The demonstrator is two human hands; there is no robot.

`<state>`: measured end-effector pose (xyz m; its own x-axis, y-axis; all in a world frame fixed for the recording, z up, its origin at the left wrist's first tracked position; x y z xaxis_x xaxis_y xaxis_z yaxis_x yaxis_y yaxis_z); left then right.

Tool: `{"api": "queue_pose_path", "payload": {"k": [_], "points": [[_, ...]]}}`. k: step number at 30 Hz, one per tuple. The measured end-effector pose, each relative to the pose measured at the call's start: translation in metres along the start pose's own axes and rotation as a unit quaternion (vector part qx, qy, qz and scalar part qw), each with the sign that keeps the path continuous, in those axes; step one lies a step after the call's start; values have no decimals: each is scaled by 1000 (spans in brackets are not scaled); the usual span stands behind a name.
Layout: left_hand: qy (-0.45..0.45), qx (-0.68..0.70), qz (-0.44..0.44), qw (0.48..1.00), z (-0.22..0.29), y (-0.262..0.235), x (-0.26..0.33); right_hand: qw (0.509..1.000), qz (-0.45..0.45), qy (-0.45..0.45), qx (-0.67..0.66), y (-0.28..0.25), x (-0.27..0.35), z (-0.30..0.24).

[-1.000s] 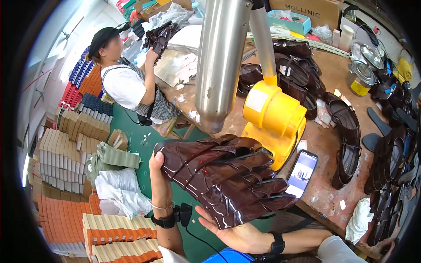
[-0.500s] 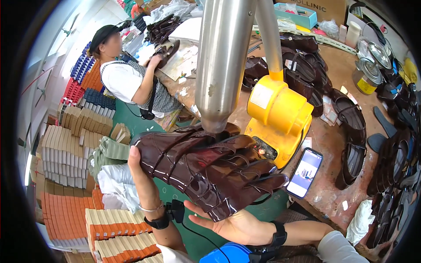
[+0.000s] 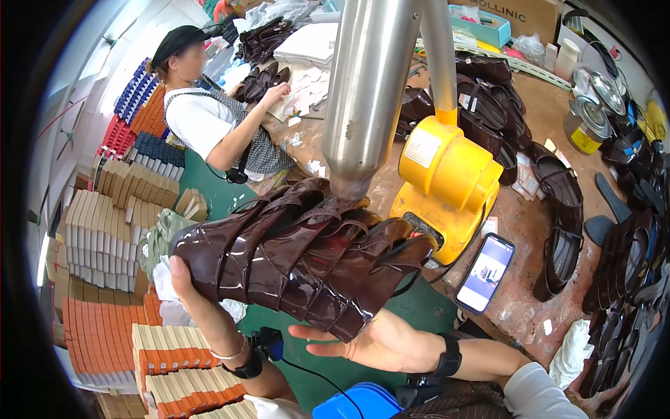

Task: The recorder cleans finished shoes with a cloth, inspects them, and applies labels to the insoles.

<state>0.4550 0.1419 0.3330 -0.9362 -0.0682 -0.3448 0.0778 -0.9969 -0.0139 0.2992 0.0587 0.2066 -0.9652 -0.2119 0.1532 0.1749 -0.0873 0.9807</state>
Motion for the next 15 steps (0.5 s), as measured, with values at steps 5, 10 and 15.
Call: {"api": "queue_pose_path", "payload": {"k": [5, 10, 15], "points": [[2, 16, 45, 999, 1, -27, 14, 999, -38, -1, 13, -7, -3, -8], [30, 37, 41, 998, 2, -48, 32, 996, -74, 31, -30, -15, -10, -14], [78, 0, 107, 991, 5, -84, 57, 998, 3, 53, 27, -26, -19, -21]]}}
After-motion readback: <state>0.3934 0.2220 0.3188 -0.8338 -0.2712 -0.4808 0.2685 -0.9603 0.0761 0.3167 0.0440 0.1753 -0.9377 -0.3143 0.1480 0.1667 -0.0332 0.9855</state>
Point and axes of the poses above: each hand's wrist, its own x-axis away from the middle knuckle, its own y-axis out of the palm, z = x × y, the point moved 10 cm from there along -x, towards the middle knuckle, and after that the axes turned 11 degrees about z, right-handed, at the moved point
